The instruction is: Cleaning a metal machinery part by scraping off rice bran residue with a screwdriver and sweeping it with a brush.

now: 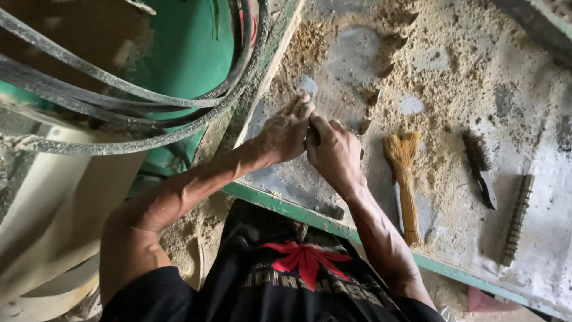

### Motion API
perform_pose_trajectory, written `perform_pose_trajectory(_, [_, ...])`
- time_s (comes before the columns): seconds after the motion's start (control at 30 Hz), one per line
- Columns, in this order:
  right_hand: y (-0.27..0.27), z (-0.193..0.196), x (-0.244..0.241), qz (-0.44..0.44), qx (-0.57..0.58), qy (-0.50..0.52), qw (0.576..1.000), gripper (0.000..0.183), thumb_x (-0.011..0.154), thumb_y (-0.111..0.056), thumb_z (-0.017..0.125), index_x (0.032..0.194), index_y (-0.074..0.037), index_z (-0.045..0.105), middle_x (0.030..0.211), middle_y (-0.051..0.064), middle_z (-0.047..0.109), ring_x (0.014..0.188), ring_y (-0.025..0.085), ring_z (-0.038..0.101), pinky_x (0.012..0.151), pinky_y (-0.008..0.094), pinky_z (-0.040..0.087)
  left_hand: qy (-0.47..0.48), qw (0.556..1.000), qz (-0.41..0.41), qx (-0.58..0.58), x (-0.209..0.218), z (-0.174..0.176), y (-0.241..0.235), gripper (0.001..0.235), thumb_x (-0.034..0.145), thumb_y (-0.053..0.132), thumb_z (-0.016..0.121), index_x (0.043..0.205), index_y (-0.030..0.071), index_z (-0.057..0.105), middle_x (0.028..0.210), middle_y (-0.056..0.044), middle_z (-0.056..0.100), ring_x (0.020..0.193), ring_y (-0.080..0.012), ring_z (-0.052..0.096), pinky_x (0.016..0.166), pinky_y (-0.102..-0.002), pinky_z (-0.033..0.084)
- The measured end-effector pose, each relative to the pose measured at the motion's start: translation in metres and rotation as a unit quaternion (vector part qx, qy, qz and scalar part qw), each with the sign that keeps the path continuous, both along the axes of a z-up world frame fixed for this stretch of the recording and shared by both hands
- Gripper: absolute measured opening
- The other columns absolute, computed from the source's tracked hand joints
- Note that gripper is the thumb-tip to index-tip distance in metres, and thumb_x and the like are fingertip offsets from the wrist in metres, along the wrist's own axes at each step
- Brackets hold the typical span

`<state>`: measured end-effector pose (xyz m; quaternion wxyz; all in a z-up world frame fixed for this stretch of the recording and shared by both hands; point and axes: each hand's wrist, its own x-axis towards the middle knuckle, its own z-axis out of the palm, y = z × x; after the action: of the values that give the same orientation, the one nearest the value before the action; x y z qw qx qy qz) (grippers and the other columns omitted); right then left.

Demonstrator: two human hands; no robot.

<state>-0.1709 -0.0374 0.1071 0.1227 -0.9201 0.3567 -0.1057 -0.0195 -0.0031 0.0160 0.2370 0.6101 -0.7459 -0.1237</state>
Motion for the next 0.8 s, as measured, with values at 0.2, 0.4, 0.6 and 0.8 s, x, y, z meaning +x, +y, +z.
perform_pose_trajectory(0.2, [-0.002,0.002,-0.001,0.010,0.006,0.004,1.000,0.022,0.098,-0.016,0.069,0.117,-0.006,0.070,0.082,0.010,0.073,0.061,0.019,0.067,0.051,0.035,0.057,-0.006,0.999,-0.016,0.042,0.002,0.009,-0.002,0.051,0.102,0.018,0.048,0.134,-0.022,0.040,0.147,-0.044,0.036,0.145,-0.0519,0.030,0.124,-0.052,0.021])
perform_pose_trajectory(0.4, [-0.027,-0.017,0.032,-0.006,-0.066,-0.019,0.998,0.028,0.086,-0.019,0.074,0.112,-0.009,0.072,0.083,0.013,0.072,0.062,0.024,0.068,0.052,0.039,0.056,-0.278,0.931,-0.137,0.194,0.026,0.084,-0.019,0.031,0.117,0.012,0.036,0.134,-0.002,0.058,0.151,-0.022,0.052,0.154,-0.0378,0.037,0.141,-0.056,0.010])
perform_pose_trajectory(0.6, [-0.025,-0.027,0.014,-0.013,-0.007,-0.020,1.000,0.017,0.101,-0.016,0.067,0.113,-0.005,0.069,0.085,0.012,0.071,0.054,0.017,0.063,0.042,0.031,0.053,-0.114,0.989,-0.010,-0.092,0.023,-0.003,-0.035,0.039,0.093,0.014,0.055,0.123,-0.010,0.058,0.139,-0.035,0.050,0.135,-0.0493,0.044,0.116,-0.056,0.023])
perform_pose_trajectory(0.8, [-0.020,-0.018,0.016,-0.015,0.019,0.033,0.999,0.014,0.101,-0.017,0.064,0.108,-0.006,0.069,0.082,0.010,0.071,0.051,0.015,0.059,0.040,0.031,0.052,0.098,0.993,0.012,0.060,0.007,0.018,-0.012,0.027,0.107,0.013,0.048,0.119,-0.009,0.058,0.137,-0.031,0.055,0.129,-0.0401,0.056,0.114,-0.046,0.045])
